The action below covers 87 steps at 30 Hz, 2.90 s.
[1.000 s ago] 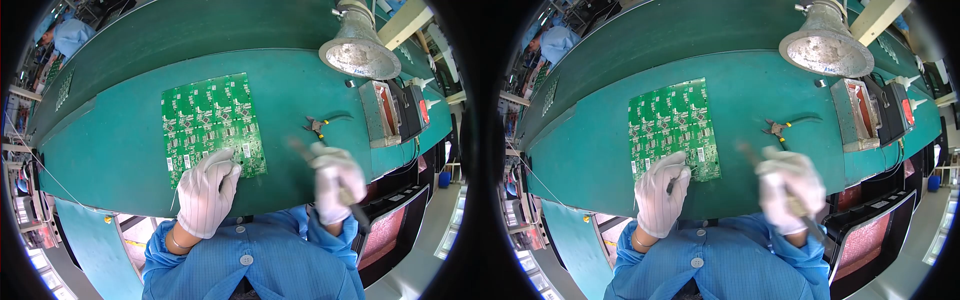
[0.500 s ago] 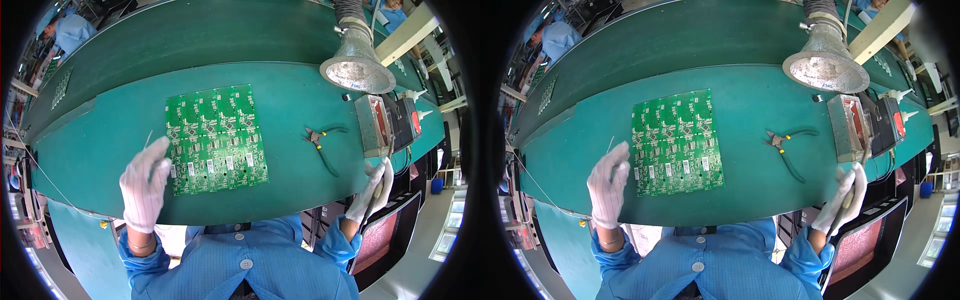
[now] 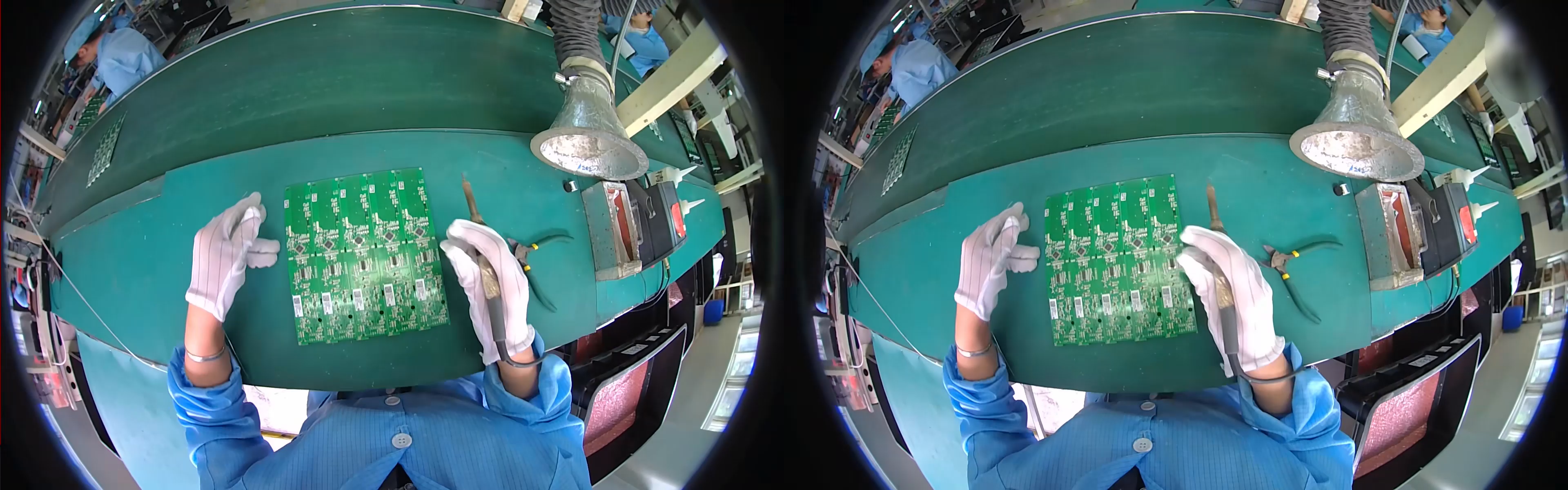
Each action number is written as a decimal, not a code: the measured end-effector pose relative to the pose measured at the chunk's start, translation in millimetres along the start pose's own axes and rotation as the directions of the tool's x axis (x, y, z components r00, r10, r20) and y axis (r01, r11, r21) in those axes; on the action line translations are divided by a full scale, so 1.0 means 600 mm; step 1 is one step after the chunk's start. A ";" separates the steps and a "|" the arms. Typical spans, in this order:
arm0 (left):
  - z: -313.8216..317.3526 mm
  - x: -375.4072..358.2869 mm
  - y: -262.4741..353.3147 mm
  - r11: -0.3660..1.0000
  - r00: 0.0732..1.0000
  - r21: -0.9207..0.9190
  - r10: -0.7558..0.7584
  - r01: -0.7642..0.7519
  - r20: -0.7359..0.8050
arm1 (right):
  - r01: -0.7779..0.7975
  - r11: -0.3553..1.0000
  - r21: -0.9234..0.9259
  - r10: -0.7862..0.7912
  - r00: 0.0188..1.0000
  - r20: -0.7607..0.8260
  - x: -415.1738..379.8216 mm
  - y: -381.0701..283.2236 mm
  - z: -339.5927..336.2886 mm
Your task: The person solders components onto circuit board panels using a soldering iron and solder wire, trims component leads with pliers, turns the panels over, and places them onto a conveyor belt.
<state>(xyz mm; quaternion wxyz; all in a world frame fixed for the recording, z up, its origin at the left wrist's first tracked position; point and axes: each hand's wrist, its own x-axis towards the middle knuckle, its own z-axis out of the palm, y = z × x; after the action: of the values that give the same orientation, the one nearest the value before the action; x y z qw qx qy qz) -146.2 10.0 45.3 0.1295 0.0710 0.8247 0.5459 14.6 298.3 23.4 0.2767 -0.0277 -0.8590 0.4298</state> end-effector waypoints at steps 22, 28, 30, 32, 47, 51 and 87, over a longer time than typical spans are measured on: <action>0.015 -0.015 0.003 0.941 0.909 0.081 0.291 -0.328 0.299 | -0.159 0.969 0.189 0.192 0.966 -0.172 -0.010 -0.003 0.004; 0.013 -0.023 0.010 0.951 0.904 -0.016 0.299 -0.309 0.306 | -0.107 0.985 0.134 0.133 0.970 -0.203 -0.019 0.010 -0.002; 0.011 -0.020 -0.008 0.923 0.886 -0.007 0.371 -0.384 0.280 | -0.133 0.960 0.248 0.185 0.963 -0.198 -0.013 -0.003 0.003; 0.008 -0.012 -0.017 0.860 0.834 0.041 0.479 -0.508 0.276 | -0.131 0.962 0.241 0.181 0.963 -0.199 -0.013 -0.004 0.003; 0.017 -0.038 0.037 0.245 0.272 0.123 0.910 -0.962 0.312 | 0.401 0.792 0.460 -0.181 0.874 -0.450 -0.006 0.030 0.008; 0.000 -0.020 0.034 0.333 0.400 0.225 0.810 -0.915 0.428 | 0.286 0.800 0.528 -0.108 0.934 -0.341 -0.024 0.034 -0.004; 0.064 0.016 -0.051 0.802 0.822 0.179 0.554 -0.569 0.134 | 0.038 0.874 0.484 0.112 0.955 -0.276 -0.034 0.031 -0.011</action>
<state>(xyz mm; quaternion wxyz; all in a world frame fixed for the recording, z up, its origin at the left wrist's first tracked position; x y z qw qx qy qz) -143.4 34.5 1.7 -0.0154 0.3456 0.8144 0.4660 31.7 308.8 3.0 0.3915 -0.0380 -0.6722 0.6273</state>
